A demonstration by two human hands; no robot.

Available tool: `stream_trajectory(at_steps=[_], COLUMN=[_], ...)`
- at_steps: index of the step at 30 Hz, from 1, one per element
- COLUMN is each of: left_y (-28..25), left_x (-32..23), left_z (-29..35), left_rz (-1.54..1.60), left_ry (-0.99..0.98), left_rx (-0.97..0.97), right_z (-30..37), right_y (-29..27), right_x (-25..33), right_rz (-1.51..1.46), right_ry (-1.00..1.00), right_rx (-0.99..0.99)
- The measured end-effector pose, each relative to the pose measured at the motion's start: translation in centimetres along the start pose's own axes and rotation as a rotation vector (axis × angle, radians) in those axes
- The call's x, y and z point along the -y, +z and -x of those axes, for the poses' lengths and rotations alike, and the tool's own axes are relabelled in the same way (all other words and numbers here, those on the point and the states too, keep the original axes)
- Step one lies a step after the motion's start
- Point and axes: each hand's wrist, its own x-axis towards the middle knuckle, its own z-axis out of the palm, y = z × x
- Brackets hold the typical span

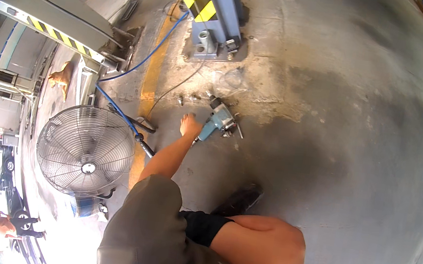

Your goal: The person lifts a tire onto a car's wheel hub, manually threads lug nuts onto the bolts, and tightens them using an air impact wrench.

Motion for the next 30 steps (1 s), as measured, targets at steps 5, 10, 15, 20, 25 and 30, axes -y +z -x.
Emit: stream_trajectory(at_steps=[5, 10, 15, 20, 25, 30], left_y=[-1.0, -0.8, 0.3, -0.1, -4.6, -3.5], left_x=[2.0, 1.2, 1.9, 1.9, -1.9, -12.1], left_z=[-7.9, -12.0, -13.4, -12.1, -9.3, -7.5], left_rz=[0.162, -0.028, 0.231, 1.107, 1.655, 0.540], left_ry=[-0.309, -0.266, -0.046, -0.261, -0.460, 0.243], left_rx=[-0.088, 0.022, 0.050, 0.156, 0.420, 0.537], right_z=[-3.4, -4.2, -6.1, -7.9, -7.5, -4.7], right_y=[7.1, 12.8, 16.1, 17.8, 24.3, 41.8], right_x=[6.3, 10.6, 14.2, 16.6, 21.6, 29.9], right_rz=[0.110, 0.398, 0.445, 0.414, 0.397, 0.461], right_ry=[-0.044, -0.247, -0.295, -0.345, -0.431, -1.134], right_rx=[0.139, 0.319, 0.355, 0.343, 0.222, 0.322])
